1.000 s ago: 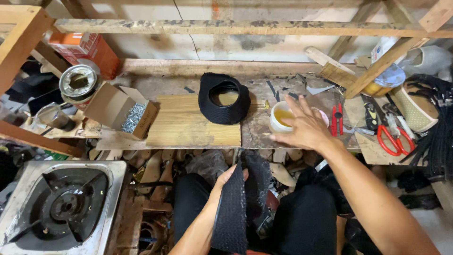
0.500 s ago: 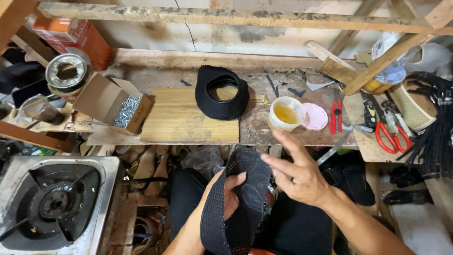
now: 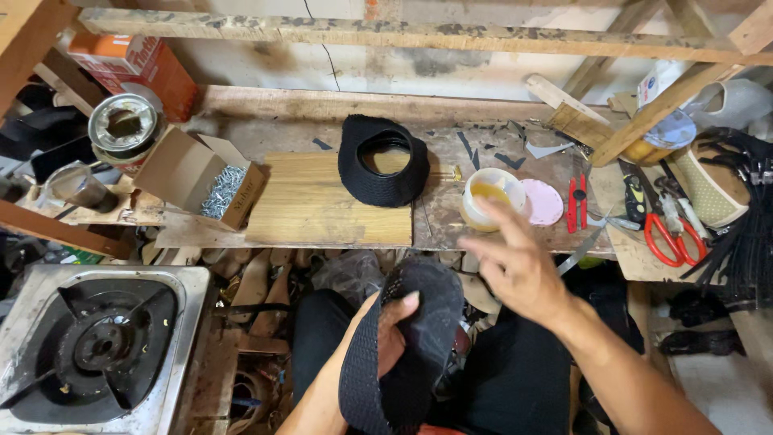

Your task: The person sits on the floor and applies a yellow liquid to the edges of black woven sandals using their fingers. They repeatedly dip fingers into a small container and rub the liquid along the rim of each sandal, handling them one at a time.

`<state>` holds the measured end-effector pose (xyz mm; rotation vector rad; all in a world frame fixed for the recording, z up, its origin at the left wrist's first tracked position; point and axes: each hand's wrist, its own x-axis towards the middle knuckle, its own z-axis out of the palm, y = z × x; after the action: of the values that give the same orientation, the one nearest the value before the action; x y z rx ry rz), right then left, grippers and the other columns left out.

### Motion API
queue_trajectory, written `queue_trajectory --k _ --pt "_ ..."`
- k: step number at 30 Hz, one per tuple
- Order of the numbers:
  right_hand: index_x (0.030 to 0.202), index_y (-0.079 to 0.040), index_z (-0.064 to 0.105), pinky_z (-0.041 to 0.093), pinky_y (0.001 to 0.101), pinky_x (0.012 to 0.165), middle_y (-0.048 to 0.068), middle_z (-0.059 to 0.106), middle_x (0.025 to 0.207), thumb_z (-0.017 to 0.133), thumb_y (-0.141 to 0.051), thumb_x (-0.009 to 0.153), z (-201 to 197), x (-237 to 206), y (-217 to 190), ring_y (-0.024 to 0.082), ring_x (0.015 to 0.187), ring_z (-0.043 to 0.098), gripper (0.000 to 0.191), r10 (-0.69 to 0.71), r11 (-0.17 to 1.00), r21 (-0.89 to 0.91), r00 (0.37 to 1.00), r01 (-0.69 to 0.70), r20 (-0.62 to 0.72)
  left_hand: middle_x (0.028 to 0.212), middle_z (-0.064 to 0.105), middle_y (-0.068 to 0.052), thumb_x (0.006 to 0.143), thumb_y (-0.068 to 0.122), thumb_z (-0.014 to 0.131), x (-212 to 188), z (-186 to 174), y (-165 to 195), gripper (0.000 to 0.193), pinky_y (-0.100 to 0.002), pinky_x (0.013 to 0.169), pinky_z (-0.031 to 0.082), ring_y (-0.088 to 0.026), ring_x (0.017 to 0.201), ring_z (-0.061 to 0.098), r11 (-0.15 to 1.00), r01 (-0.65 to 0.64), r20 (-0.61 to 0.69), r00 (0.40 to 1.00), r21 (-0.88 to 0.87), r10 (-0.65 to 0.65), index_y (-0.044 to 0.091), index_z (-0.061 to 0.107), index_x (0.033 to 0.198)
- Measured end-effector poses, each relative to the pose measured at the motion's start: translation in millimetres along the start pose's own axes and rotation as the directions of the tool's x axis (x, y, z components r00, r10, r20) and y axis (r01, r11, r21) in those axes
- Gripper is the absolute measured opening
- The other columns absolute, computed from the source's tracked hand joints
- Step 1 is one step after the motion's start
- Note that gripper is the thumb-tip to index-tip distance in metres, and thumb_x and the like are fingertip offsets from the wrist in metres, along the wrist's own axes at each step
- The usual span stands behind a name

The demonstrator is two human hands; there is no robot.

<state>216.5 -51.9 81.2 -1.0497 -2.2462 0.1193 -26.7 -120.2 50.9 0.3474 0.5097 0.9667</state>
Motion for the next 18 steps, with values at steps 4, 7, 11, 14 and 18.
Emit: queue_trajectory --k 4,7,11,14,18 --pt "0.115 -0.009 0.079 0.036 0.0507 0.121 0.016 0.044 0.16 0.075 -0.024 0.085 -6 21 35 0.04 0.149 0.038 0.033 0.176 0.967 -0.191 0.984 -0.166 0.035 0.104 0.073 -0.012 0.093 0.01 0.067 2 5 2 0.028 -0.041 0.089 0.057 -0.025 0.095 0.071 0.994 -0.099 -0.033 0.994 0.051 0.101 -0.004 0.065 0.118" --pt "0.114 -0.01 0.078 0.031 0.0611 0.112 0.017 0.037 0.16 0.081 -0.05 0.074 -2 39 54 0.042 0.148 0.03 0.056 0.3 0.916 -0.308 0.948 -0.255 0.108 0.105 0.073 -0.009 0.091 0.009 0.065 4 9 -1 0.027 -0.039 0.091 0.057 -0.023 0.097 0.071 0.994 -0.107 -0.099 0.989 0.033 0.109 0.0 0.066 0.116" --pt "0.117 -0.011 0.078 0.021 0.0677 0.111 0.014 0.024 0.169 0.085 -0.059 0.068 4 46 74 0.045 0.151 0.015 0.069 0.433 0.88 -0.346 0.849 -0.325 0.303 0.105 0.073 -0.011 0.094 0.01 0.064 7 9 -3 0.026 -0.039 0.091 0.056 -0.023 0.097 0.07 0.989 -0.14 -0.097 0.985 0.047 0.144 -0.003 0.066 0.117" --pt "0.104 -0.011 0.082 0.026 0.0579 0.116 0.008 0.035 0.166 0.085 -0.049 0.074 6 35 81 0.04 0.152 0.025 0.049 0.419 0.886 -0.293 0.891 -0.36 0.172 0.107 0.073 -0.012 0.095 0.01 0.063 8 5 0 0.026 -0.038 0.091 0.056 -0.024 0.097 0.07 0.982 -0.185 -0.074 0.98 0.031 0.187 -0.004 0.066 0.117" --pt "0.085 -0.008 0.08 0.036 0.0464 0.127 0.005 0.055 0.156 0.079 -0.033 0.09 3 14 60 0.035 0.152 0.046 0.026 0.321 0.945 -0.062 0.947 -0.32 0.002 0.106 0.074 -0.011 0.095 0.01 0.063 11 4 4 0.026 -0.04 0.089 0.057 -0.025 0.095 0.071 0.985 -0.174 -0.093 0.981 -0.014 0.172 -0.003 0.068 0.117"
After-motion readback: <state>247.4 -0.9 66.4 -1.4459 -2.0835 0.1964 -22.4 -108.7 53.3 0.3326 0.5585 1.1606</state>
